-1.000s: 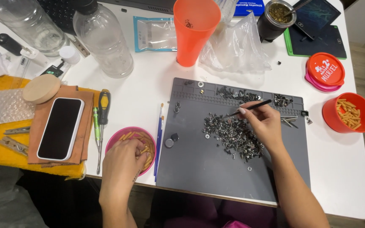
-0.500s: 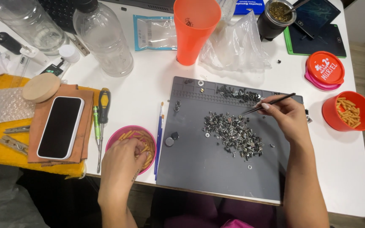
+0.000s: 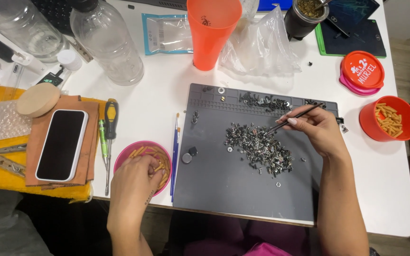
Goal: Sorting through a pile of small screws on a magnetic repair mat and placing selected ones into a pink bowl.
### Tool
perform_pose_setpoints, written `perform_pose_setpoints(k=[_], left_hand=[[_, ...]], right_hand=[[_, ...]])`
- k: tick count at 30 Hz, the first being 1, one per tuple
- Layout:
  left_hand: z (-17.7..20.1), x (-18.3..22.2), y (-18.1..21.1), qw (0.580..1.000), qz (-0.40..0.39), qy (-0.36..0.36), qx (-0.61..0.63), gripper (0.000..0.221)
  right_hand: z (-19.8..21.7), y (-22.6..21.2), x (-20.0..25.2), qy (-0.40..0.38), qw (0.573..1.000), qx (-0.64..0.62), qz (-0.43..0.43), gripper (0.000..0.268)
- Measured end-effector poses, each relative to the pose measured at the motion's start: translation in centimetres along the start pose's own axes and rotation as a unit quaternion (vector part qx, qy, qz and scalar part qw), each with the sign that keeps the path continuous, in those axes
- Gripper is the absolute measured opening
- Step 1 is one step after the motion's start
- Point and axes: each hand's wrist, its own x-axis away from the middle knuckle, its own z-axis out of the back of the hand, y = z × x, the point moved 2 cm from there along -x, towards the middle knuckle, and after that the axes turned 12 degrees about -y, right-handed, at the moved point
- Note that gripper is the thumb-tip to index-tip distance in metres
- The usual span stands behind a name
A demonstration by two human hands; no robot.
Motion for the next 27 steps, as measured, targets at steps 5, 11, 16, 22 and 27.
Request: perform_pose_setpoints(k=[5,11,16,22,27], left_hand=[[-0.2,-0.2,0.1,1.000,-0.012,0.009,-0.005,0.022],[-0.5,-0.4,0.1,0.999,-0.021,0.031,-0.014,0.016],[-0.4,-0.4,0.3,0.998,-0.043,0.042,-0.003,0.012],[-0.3,-0.4,0.2,0.999,-0.018,0.034,-0.010,0.014],[0.4,-0.1,0.0,0.998,0.008,0.059,-0.028,0.018]], right_hand=[[-0.1,0.0,0.5,-0.030,0.999,0.011,0.012,0.015],[-1.6,-0.9,1.3,-0.099,0.992,0.064,0.043,0.014],[-2.4,-1.1,1.3,-0.117,0.986,0.113,0.034,0.013],[-5.1,-1.8,1.2,-0.096,0.988,0.105,0.059,0.010],[-7.3,-2.0,1.1,-0.073,0.975,0.140,0.158,0.008]])
